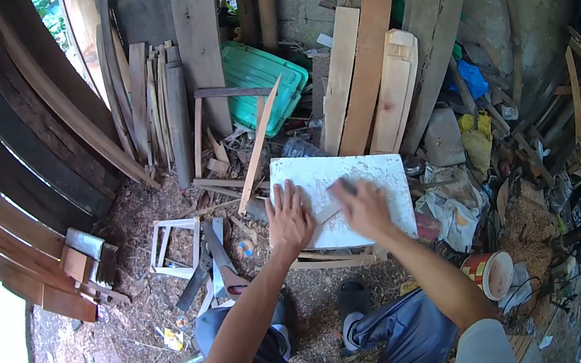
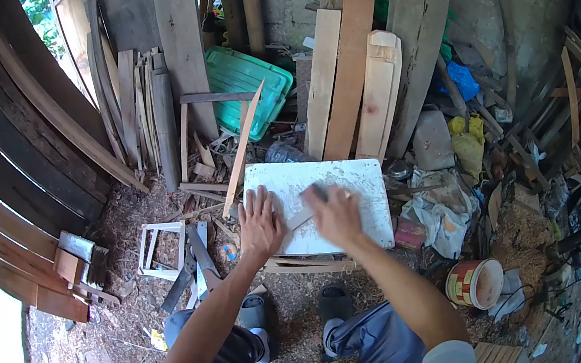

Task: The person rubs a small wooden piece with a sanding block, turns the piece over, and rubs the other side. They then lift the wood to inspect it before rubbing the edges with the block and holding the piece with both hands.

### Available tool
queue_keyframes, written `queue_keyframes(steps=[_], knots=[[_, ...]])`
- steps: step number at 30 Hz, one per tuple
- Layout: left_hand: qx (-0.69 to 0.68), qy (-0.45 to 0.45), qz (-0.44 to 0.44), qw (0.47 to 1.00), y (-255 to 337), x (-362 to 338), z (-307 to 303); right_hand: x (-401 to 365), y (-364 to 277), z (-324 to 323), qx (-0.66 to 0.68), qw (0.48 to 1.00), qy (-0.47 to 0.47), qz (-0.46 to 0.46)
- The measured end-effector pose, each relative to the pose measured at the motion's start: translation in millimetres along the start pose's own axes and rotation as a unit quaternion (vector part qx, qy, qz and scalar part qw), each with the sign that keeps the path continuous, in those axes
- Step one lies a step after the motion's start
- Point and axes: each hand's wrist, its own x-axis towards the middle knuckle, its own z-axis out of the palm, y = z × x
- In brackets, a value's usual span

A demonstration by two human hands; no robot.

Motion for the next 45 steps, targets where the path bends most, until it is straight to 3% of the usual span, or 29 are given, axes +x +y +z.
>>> queue_keyframes(steps=[2, 4, 6, 7, 8, 10, 12, 14, 17, 20, 21, 22, 24, 26, 28, 30, 34, 36, 38, 40, 41, 44, 45], knots=[[-0.006, -0.009, -0.004, 1.0, 1.3, -1.3, -2.9, 9.5, 19.8, 11.4, -0.049, 0.986, 0.085, 0.137], [-0.008, -0.007, -0.003, 1.0, 3.6, -0.9, -4.9, 5.8, 7.6, 13.8, -0.023, 0.986, 0.07, 0.149], [-0.016, 0.007, 0.0, 1.0, 3.4, -2.1, -4.1, -8.1, -12.0, 10.0, 0.095, 0.995, -0.008, 0.027], [-0.033, 0.006, -0.002, 0.999, 3.5, -1.9, -3.9, -18.8, -23.6, 9.1, 0.113, 0.992, 0.021, -0.058], [-0.032, 0.007, -0.001, 0.999, 3.4, 1.2, -3.2, -20.3, -24.3, 8.8, 0.1, 0.992, 0.01, -0.08], [-0.009, 0.016, 0.016, 1.0, 0.1, -0.9, -1.1, -7.2, -5.0, 1.5, 0.031, 0.998, 0.009, -0.048], [0.002, 0.01, 0.012, 1.0, -0.3, -1.6, -1.4, 7.2, 13.1, 3.5, -0.034, 0.991, 0.073, 0.111], [-0.024, 0.011, 0.018, 0.999, 0.8, -1.4, -0.8, 6.8, 11.1, 9.9, 0.002, 0.986, 0.064, 0.155], [-0.046, 0.013, 0.012, 0.999, 3.8, -0.1, -3.6, -16.9, -19.7, 5.8, 0.118, 0.993, -0.001, -0.007], [-0.025, -0.01, 0.014, 1.0, 2.7, 0.5, -5.9, -12.6, -1.0, 12.1, 0.055, 0.995, 0.035, -0.077], [-0.013, -0.004, 0.017, 1.0, 1.7, 1.1, -2.6, -2.4, -1.4, -4.1, 0.031, 0.999, -0.018, 0.039], [-0.012, -0.004, 0.016, 1.0, 0.0, 0.6, -3.4, 2.7, 7.2, -3.8, 0.004, 0.994, 0.007, 0.104], [-0.013, 0.005, 0.021, 1.0, 1.8, -0.3, -2.6, 5.5, 10.3, -0.8, -0.017, 0.989, 0.031, 0.143], [-0.019, 0.009, 0.02, 1.0, 2.5, 0.7, -1.0, -4.4, -4.3, 9.3, 0.003, 0.996, 0.032, 0.077], [-0.03, 0.006, 0.018, 0.999, 1.9, 1.7, -1.6, -16.7, -22.2, 4.0, 0.105, 0.994, -0.012, -0.02], [-0.032, -0.004, 0.016, 0.999, 0.5, 0.2, -2.9, -17.2, -14.2, 3.8, 0.066, 0.996, 0.026, -0.057], [-0.024, -0.013, 0.02, 0.999, 1.9, 0.4, -4.0, 8.3, 25.6, 1.1, -0.033, 0.984, 0.018, 0.172], [-0.01, -0.008, 0.022, 1.0, 1.5, 0.6, -2.7, 1.1, 15.3, 10.7, -0.035, 0.982, 0.056, 0.177], [-0.013, -0.008, 0.023, 1.0, 3.0, 1.0, -1.1, -11.1, -7.7, 9.4, 0.111, 0.991, 0.005, 0.068], [-0.032, -0.016, 0.012, 0.999, 2.3, 2.4, -2.6, -19.3, -26.1, -7.7, 0.128, 0.991, -0.036, -0.024], [-0.021, -0.015, 0.017, 1.0, 1.8, 2.1, -2.9, -16.0, -18.4, -6.1, 0.095, 0.995, -0.014, -0.027], [-0.008, -0.012, 0.021, 1.0, 0.2, 1.3, 0.0, 7.8, 15.8, -11.9, 0.025, 0.988, -0.018, 0.15], [-0.014, -0.018, 0.011, 1.0, 3.5, 1.2, -5.7, 7.1, 17.5, -6.7, 0.021, 0.989, -0.02, 0.147]])
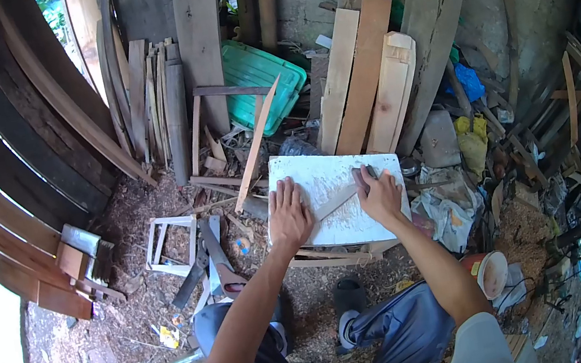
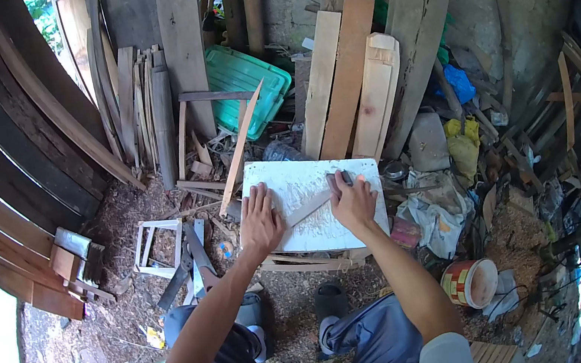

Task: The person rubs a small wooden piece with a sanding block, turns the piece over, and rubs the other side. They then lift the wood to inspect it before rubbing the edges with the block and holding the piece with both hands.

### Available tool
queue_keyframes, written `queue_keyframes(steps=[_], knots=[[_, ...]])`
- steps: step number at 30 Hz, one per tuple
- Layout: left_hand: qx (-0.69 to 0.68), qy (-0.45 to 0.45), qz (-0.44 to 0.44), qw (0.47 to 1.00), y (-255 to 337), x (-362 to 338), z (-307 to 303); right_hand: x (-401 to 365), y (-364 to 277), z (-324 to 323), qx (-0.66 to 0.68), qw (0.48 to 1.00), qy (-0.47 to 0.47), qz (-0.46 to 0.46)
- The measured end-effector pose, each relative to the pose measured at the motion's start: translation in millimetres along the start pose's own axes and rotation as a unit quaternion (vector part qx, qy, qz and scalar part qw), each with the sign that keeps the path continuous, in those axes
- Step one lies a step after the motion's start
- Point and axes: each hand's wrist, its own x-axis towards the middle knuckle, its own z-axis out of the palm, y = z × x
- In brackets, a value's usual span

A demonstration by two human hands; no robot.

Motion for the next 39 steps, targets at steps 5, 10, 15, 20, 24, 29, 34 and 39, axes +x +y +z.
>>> queue_keyframes(steps=[5, 10, 15, 20, 24, 29, 34, 39], knots=[[-0.002, 0.023, 0.01, 1.0, 2.0, 1.5, 4.3, -28.4, -18.8, 14.6, 0.124, 0.981, 0.003, -0.15], [-0.004, 0.02, 0.011, 1.0, -2.3, 0.6, 2.8, 0.2, 7.0, 2.5, 0.004, 1.0, -0.006, 0.009], [-0.013, 0.036, 0.011, 0.999, 1.3, -1.1, -0.2, -19.1, -9.6, 19.3, 0.038, 0.992, 0.052, -0.111], [-0.01, 0.04, 0.021, 0.999, -4.7, 0.1, 7.2, -11.9, -4.0, 14.6, 0.037, 0.995, 0.03, -0.089], [-0.005, 0.032, 0.011, 0.999, -0.6, -0.2, 2.9, -1.9, 5.1, 15.2, -0.015, 0.997, 0.077, -0.016], [-0.026, 0.038, 0.011, 0.999, -1.0, 1.1, 3.8, -39.0, -32.2, 10.4, 0.105, 0.976, 0.001, -0.19], [0.003, 0.034, 0.013, 0.999, -3.1, -0.8, 5.7, -2.6, -7.2, 12.4, -0.014, 0.996, 0.077, -0.042], [-0.002, 0.035, 0.011, 0.999, -1.2, 1.2, 4.6, -33.3, -37.4, 15.2, 0.106, 0.975, 0.018, -0.196]])
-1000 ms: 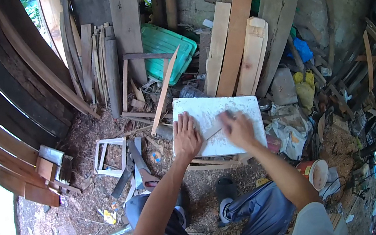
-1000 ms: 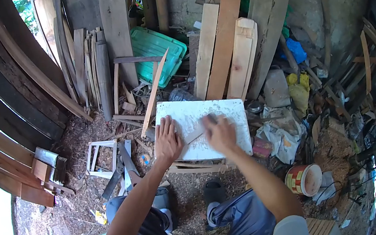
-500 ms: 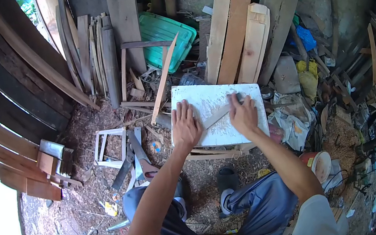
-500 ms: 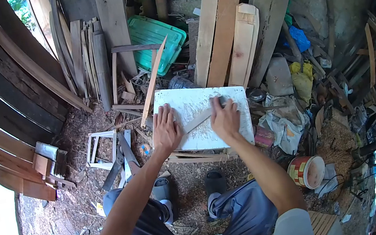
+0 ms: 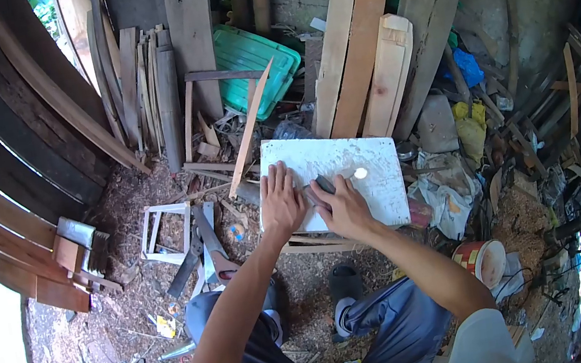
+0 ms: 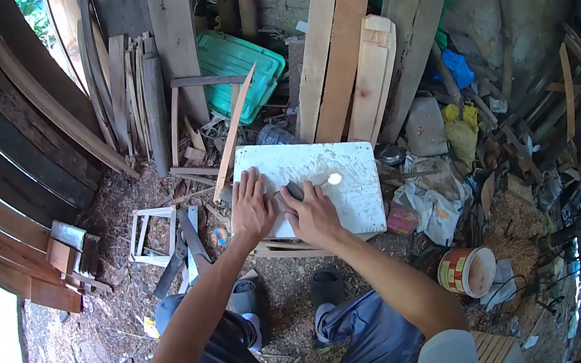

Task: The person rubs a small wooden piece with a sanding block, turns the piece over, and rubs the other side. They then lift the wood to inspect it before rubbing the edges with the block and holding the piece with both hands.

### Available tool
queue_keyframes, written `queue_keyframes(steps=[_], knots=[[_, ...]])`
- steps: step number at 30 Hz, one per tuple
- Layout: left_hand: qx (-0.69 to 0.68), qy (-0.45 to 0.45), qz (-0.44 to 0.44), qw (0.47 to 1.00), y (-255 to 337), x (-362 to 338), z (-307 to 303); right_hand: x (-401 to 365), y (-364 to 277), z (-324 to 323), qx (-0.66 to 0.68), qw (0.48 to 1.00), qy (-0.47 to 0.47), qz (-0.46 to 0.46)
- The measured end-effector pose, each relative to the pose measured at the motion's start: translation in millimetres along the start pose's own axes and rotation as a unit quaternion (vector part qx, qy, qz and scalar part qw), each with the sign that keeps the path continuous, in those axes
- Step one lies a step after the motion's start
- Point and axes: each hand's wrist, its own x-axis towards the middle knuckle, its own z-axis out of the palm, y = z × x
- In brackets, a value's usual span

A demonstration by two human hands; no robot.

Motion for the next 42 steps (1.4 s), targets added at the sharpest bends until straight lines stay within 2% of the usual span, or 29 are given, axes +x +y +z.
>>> queue_keyframes(steps=[2, 3, 6, 8, 10, 12, 14, 16, 17, 19, 22, 25, 26, 28, 30, 33, 36, 37, 38, 40, 42], knots=[[-0.002, -0.002, 0.002, 1.0, -0.6, -1.5, -1.4, 7.1, 9.4, -8.3, -0.04, 0.998, -0.023, 0.033], [0.0, -0.006, 0.002, 1.0, -0.2, -0.8, -2.0, 13.5, 20.0, -11.3, -0.082, 0.993, -0.021, 0.085], [-0.002, -0.007, -0.001, 1.0, 0.2, -1.7, -0.2, 25.0, 44.9, -11.5, -0.133, 0.968, 0.054, 0.207], [0.011, -0.019, -0.001, 1.0, 0.7, -0.6, -3.0, 19.4, 30.1, -2.1, -0.115, 0.977, 0.06, 0.172], [-0.002, -0.002, -0.003, 1.0, 1.5, -1.1, -1.3, 5.1, 4.1, 5.3, -0.022, 0.995, -0.006, 0.092], [-0.009, -0.015, -0.004, 1.0, -1.0, -0.5, -0.1, -6.5, -11.2, 6.2, -0.036, 0.999, -0.02, 0.02], [-0.002, -0.007, 0.001, 1.0, -1.6, -0.8, 0.0, 5.4, 13.1, 5.9, -0.079, 0.996, -0.004, 0.031], [0.004, -0.005, 0.001, 1.0, -1.6, -1.1, 2.0, 21.9, 24.9, -15.6, -0.119, 0.979, 0.005, 0.168], [0.005, -0.005, 0.0, 1.0, -2.2, -1.4, 0.6, 21.0, 27.0, -8.8, -0.119, 0.979, 0.002, 0.165], [0.009, -0.003, 0.002, 1.0, -0.7, -1.7, 0.7, 17.0, 26.9, -3.5, -0.125, 0.976, 0.091, 0.156], [-0.017, 0.01, 0.003, 1.0, -0.1, -1.3, 1.0, -7.4, -2.9, 2.6, -0.032, 0.999, -0.008, 0.034], [-0.013, 0.006, 0.006, 1.0, -1.6, -2.6, 0.8, -2.7, 7.5, -2.5, -0.109, 0.994, 0.0, -0.002], [-0.003, 0.007, 0.008, 1.0, -1.8, -0.2, 2.5, 3.9, 15.3, -6.1, -0.105, 0.994, 0.001, -0.001], [-0.003, 0.002, 0.003, 1.0, -3.0, -2.8, 0.6, 17.2, 30.7, -14.6, -0.144, 0.973, 0.043, 0.175], [0.003, 0.023, 0.01, 1.0, -0.1, -1.9, 0.7, 15.2, 29.1, -7.4, -0.157, 0.972, 0.045, 0.171], [-0.012, 0.023, 0.013, 1.0, -0.3, -2.2, 3.4, -5.4, 2.4, 12.6, -0.047, 0.997, 0.023, 0.052], [-0.002, -0.002, 0.007, 1.0, -1.7, -0.2, 0.6, -6.5, -3.6, -0.3, -0.068, 0.998, -0.002, 0.015], [0.008, -0.003, 0.008, 1.0, -1.5, -0.4, 0.1, 1.8, 7.1, -3.9, -0.08, 0.996, 0.01, 0.041], [-0.006, 0.008, 0.011, 1.0, -1.2, -0.6, 0.0, 8.1, 15.8, -7.7, -0.135, 0.985, 0.014, 0.109], [0.0, 0.001, 0.006, 1.0, 0.0, -1.3, -1.4, 19.7, 23.5, -20.6, -0.14, 0.972, 0.006, 0.189], [0.001, 0.006, 0.007, 1.0, 0.0, -2.8, -1.3, 14.1, 15.0, -5.1, -0.133, 0.974, 0.034, 0.181]])
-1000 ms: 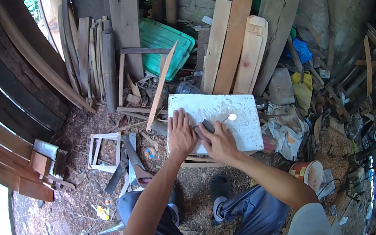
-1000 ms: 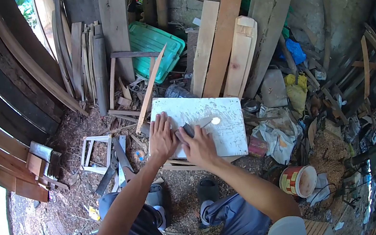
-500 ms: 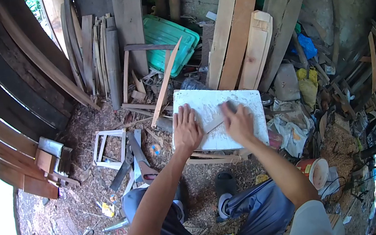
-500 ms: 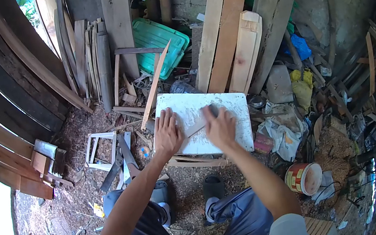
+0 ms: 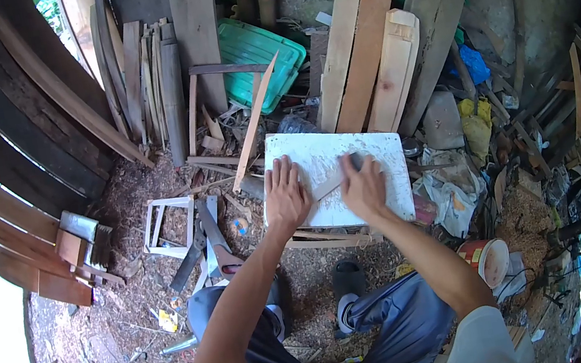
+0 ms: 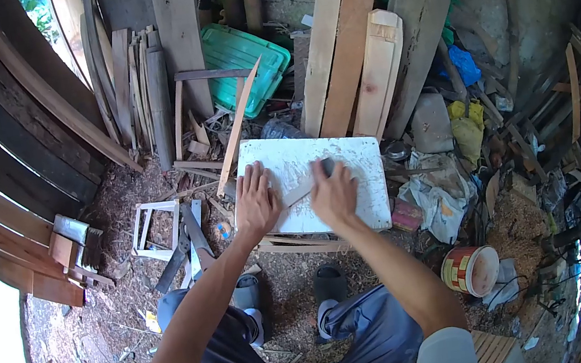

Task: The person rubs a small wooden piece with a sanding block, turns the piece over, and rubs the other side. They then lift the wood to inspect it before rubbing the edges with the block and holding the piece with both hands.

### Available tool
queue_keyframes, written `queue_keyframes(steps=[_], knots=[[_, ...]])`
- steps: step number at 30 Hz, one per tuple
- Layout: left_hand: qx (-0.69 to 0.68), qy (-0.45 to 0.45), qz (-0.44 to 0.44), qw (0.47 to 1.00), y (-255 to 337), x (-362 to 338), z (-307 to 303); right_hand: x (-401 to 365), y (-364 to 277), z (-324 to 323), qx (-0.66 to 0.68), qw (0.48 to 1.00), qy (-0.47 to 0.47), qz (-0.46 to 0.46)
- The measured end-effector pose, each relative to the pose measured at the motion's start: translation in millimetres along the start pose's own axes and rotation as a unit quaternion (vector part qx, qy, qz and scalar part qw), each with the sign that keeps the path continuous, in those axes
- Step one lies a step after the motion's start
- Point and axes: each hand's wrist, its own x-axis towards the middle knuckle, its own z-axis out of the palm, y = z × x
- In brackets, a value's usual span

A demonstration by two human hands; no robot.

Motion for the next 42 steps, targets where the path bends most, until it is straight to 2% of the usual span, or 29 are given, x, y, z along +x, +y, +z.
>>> queue_keyframes(steps=[2, 3, 4, 6, 7, 8, 10, 12, 13, 14, 16, 18, 19, 22, 24, 26, 27, 28, 31, 32, 34, 36, 40, 42], knots=[[-0.009, 0.016, 0.004, 1.0, -0.5, 1.0, 2.7, -23.4, -19.9, 1.4, 0.057, 0.994, -0.034, -0.085], [-0.014, 0.012, 0.005, 1.0, -0.3, 2.9, 3.1, -33.9, -23.7, 1.5, 0.066, 0.988, -0.022, -0.14], [-0.018, 0.006, 0.004, 1.0, -2.1, 2.8, 3.2, -30.1, -21.8, 0.5, 0.07, 0.988, -0.019, -0.136], [-0.007, 0.008, 0.012, 1.0, -4.1, 2.2, 4.8, -16.5, -11.7, -5.5, 0.001, 0.999, -0.025, -0.042], [-0.004, 0.016, 0.011, 1.0, -2.8, 1.5, 5.1, -2.0, -2.8, -4.0, -0.011, 1.0, 0.002, 0.017], [-0.004, 0.014, 0.011, 1.0, -2.6, 0.5, 5.1, 5.9, 4.6, -3.2, -0.002, 0.998, -0.011, 0.062], [-0.006, 0.01, 0.003, 1.0, -0.8, 1.3, 2.7, 0.6, -3.2, 3.1, -0.005, 0.997, 0.018, 0.07], [-0.007, 0.009, 0.002, 1.0, 1.4, 1.9, 0.4, -17.5, -19.5, 1.2, 0.012, 0.998, -0.058, 0.032], [-0.025, 0.012, 0.0, 1.0, 0.7, 2.1, 1.5, -33.9, -27.8, -1.0, 0.013, 0.998, -0.06, -0.024], [-0.024, 0.013, 0.002, 1.0, 0.0, 5.9, 3.4, -39.0, -29.8, -5.9, 0.06, 0.992, -0.108, -0.024], [-0.009, 0.014, 0.004, 1.0, -2.6, 2.3, 5.7, -20.3, -12.4, 15.6, -0.041, 0.998, 0.02, -0.044], [0.0, 0.005, 0.006, 1.0, -1.7, 2.6, 3.1, 10.3, 3.4, 0.6, -0.011, 0.998, -0.024, 0.065], [0.005, 0.006, 0.01, 1.0, -3.4, 2.9, 3.7, 10.7, 4.9, -5.6, 0.004, 0.998, -0.037, 0.057], [-0.006, 0.01, 0.004, 1.0, -0.6, 0.9, 2.3, -5.8, -5.3, -2.1, 0.009, 0.999, -0.05, -0.02], [-0.014, 0.015, -0.001, 1.0, 2.3, 4.7, 2.5, -28.8, -20.9, -15.3, 0.115, 0.979, -0.16, -0.056], [-0.007, 0.02, 0.007, 1.0, -1.6, 2.2, 4.2, -20.9, -3.2, 7.6, 0.08, 0.987, -0.084, -0.107], [0.008, -0.005, 0.01, 1.0, -3.2, 2.8, 3.6, -8.2, 7.6, -1.1, 0.088, 0.985, -0.07, -0.129], [0.008, -0.009, 0.008, 1.0, -3.3, 3.4, 3.7, 4.3, 22.6, 4.9, 0.071, 0.99, -0.031, -0.117], [0.001, -0.012, -0.001, 1.0, -2.2, 1.6, 3.5, 16.4, 38.2, 8.4, 0.133, 0.981, -0.009, -0.138], [-0.003, -0.009, -0.002, 1.0, -1.9, 2.7, 4.2, 14.7, 38.3, 12.9, 0.168, 0.968, -0.048, -0.179], [0.002, -0.025, -0.012, 1.0, 1.8, 3.0, -0.9, -0.6, 16.5, 13.2, 0.132, 0.949, -0.084, -0.274], [0.006, -0.037, -0.01, 0.999, 2.0, 3.0, -5.1, -5.4, 14.5, 7.8, 0.167, 0.947, -0.096, -0.258], [0.008, -0.008, 0.004, 1.0, -1.4, 1.5, 0.3, 19.7, 44.0, 4.0, 0.091, 0.972, -0.088, -0.2], [0.003, -0.002, -0.001, 1.0, 0.1, 1.6, 1.5, 20.7, 44.1, 4.9, 0.163, 0.97, -0.068, -0.165]])
